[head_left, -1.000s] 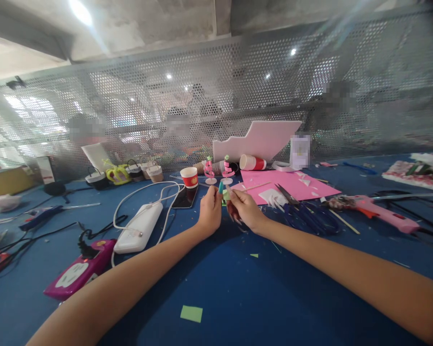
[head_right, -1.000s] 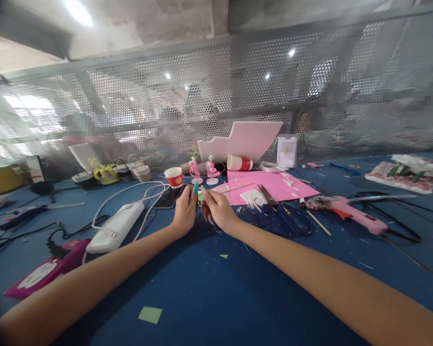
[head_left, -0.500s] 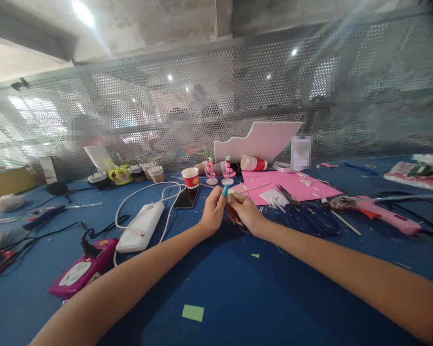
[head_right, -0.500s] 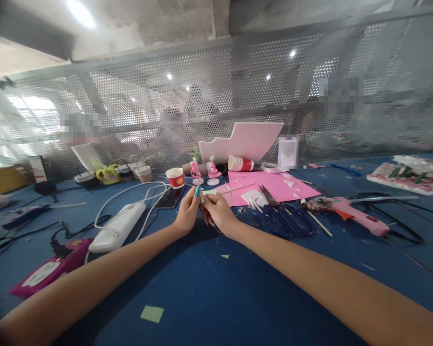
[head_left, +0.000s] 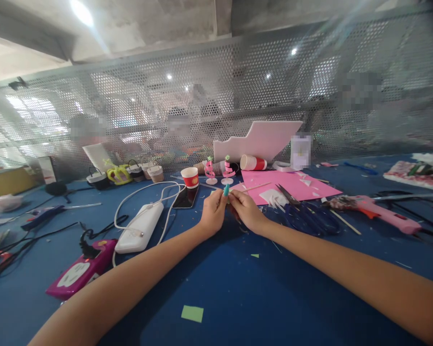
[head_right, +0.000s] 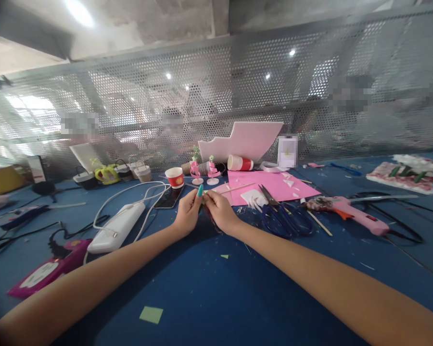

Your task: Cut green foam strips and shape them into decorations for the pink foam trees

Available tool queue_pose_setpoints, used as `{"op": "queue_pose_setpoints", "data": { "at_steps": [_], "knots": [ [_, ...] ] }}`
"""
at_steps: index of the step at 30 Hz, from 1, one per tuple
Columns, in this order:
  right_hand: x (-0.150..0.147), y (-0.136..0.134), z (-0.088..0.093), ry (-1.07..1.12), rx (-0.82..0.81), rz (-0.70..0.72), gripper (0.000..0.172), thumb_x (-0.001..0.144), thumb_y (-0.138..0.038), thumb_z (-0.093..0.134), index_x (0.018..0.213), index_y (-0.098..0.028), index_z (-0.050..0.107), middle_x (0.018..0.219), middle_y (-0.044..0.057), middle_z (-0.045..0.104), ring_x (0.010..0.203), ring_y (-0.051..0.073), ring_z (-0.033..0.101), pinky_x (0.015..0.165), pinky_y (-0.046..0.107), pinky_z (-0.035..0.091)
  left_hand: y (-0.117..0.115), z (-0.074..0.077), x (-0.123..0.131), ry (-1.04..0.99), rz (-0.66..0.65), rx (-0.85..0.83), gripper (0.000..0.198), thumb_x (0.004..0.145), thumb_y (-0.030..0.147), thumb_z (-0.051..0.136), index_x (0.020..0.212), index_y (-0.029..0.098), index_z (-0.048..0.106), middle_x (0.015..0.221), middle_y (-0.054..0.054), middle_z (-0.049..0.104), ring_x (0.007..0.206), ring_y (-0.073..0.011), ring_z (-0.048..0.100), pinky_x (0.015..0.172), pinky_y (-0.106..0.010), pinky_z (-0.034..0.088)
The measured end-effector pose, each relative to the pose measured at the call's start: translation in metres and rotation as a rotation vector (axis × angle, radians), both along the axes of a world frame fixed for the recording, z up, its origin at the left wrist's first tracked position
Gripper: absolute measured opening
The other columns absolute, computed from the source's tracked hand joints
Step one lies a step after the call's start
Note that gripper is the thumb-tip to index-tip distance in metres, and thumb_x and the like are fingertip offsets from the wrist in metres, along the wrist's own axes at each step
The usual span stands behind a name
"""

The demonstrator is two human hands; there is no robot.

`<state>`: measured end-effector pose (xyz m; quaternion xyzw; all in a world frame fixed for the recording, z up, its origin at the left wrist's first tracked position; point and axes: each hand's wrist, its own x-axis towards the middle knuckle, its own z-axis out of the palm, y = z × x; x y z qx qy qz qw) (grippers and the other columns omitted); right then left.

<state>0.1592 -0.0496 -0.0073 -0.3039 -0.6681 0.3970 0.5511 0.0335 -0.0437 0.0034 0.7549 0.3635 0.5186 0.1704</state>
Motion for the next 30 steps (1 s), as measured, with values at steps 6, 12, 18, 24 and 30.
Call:
{"op": "queue_pose_setpoints", "data": {
  "at_steps": [6,12,18,24,30],
  "knots": [
    [0.004,0.001,0.004,-0.038,0.039,-0.102,0.038,0.088,-0.052,0.043,0.064,-0.022,0.042,0.045,-0.006,0.041,0.036,0.010,0.039,0.037,0.023,0.030,0.004,-0.004,-0.001,-0.086,-0.003,-0.047,0.040,0.090,0.049,0.034,0.067,0.018,0.042,0.060,0.003,0.038,0.055,-0.0094,0.033,0.053,-0.024,0.028],
    [0.006,0.002,0.005,-0.034,0.018,-0.062,0.041,0.087,-0.055,0.044,0.063,-0.022,0.043,0.044,-0.006,0.042,0.032,0.009,0.038,0.034,0.022,0.027,0.006,-0.004,-0.002,-0.107,0.097,-0.051,0.035,0.089,0.040,0.041,0.063,0.018,0.035,0.055,0.005,0.032,0.052,-0.0083,0.028,0.050,-0.024,0.022],
    [0.006,0.000,0.007,0.017,-0.012,-0.012,0.040,0.084,-0.057,0.048,0.064,-0.022,0.043,0.045,-0.006,0.043,0.031,0.008,0.038,0.032,0.022,0.028,0.005,-0.003,-0.001,-0.083,0.114,-0.053,0.032,0.089,0.034,0.040,0.062,0.018,0.036,0.055,0.005,0.033,0.053,-0.0087,0.029,0.051,-0.024,0.022],
    [0.004,-0.001,0.010,0.050,-0.071,0.121,0.042,0.082,-0.060,0.049,0.066,-0.022,0.043,0.044,-0.007,0.044,0.030,0.007,0.035,0.030,0.021,0.024,0.009,-0.005,-0.001,-0.116,-0.023,-0.095,0.030,0.089,0.038,0.042,0.067,0.018,0.041,0.061,0.004,0.038,0.058,-0.0092,0.033,0.055,-0.023,0.029],
    [0.003,0.004,0.004,0.107,-0.119,0.132,0.043,0.077,-0.061,0.055,0.065,-0.020,0.047,0.044,-0.008,0.045,0.030,0.006,0.036,0.030,0.020,0.024,0.009,-0.004,0.000,-0.164,-0.121,-0.122,0.034,0.086,0.045,0.045,0.067,0.017,0.042,0.063,0.003,0.040,0.061,-0.0095,0.036,0.057,-0.023,0.032]
  ]
}}
